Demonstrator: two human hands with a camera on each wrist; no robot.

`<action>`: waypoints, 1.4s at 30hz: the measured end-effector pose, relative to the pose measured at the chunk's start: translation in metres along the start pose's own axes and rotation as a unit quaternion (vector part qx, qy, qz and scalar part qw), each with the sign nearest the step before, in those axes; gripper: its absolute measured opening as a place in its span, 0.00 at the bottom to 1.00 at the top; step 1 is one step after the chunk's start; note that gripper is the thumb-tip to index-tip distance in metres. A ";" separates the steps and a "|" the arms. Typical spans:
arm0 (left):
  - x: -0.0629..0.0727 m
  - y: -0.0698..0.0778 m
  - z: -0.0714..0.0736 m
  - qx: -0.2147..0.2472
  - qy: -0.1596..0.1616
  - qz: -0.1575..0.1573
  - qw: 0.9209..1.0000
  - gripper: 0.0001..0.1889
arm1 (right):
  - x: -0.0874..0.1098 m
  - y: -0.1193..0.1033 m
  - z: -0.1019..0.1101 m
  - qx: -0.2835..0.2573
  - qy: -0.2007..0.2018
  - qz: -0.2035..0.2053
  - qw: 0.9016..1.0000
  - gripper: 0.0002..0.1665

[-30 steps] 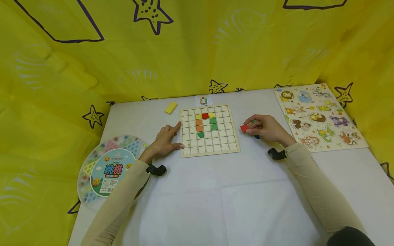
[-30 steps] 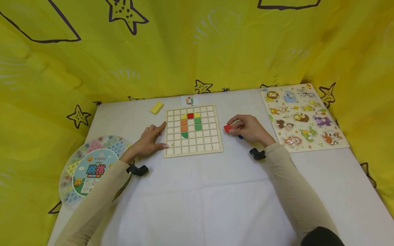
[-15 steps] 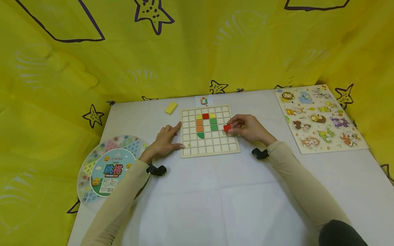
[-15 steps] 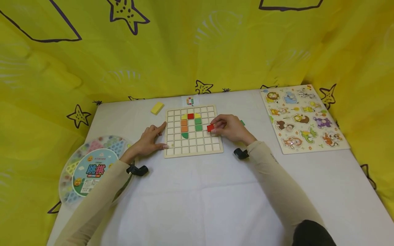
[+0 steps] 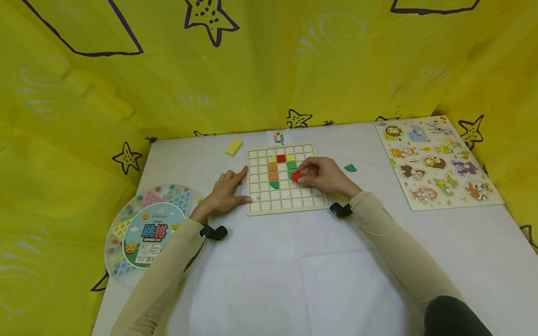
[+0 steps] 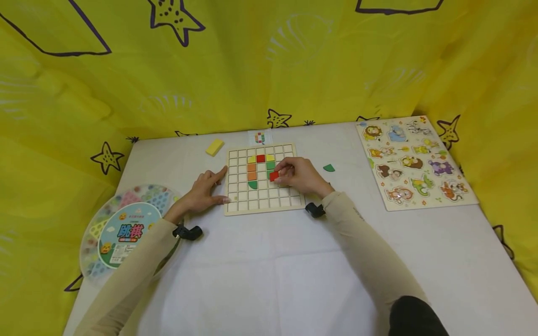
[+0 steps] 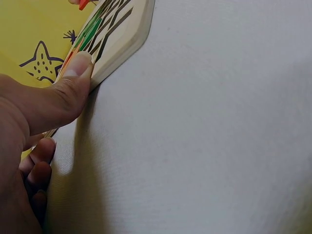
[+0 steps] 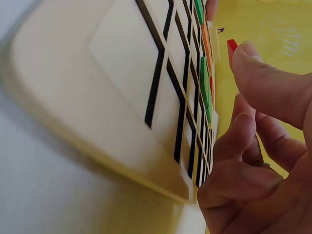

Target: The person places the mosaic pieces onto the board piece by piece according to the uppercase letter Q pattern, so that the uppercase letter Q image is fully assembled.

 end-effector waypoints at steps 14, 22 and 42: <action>0.000 0.002 0.001 -0.002 0.000 -0.003 1.000 0.53 | -0.009 -0.010 -0.019 0.019 -0.005 -0.001 1.000 0.15; 0.000 0.002 0.001 0.002 0.001 -0.002 1.000 0.52 | -0.011 -0.016 -0.026 0.049 0.000 0.020 0.999 0.16; 0.000 0.002 0.002 0.004 -0.001 0.003 1.000 0.53 | -0.012 -0.021 -0.030 0.081 -0.003 0.011 0.997 0.15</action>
Point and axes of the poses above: each hand's wrist, its own x-axis away from the middle knuckle, its own z-axis out of the back of the hand, y = z × x, the point moved 9 cm from there along -x, towards the middle knuckle, and after that the axes turned 4 degrees about -z, right-handed, at the moved point
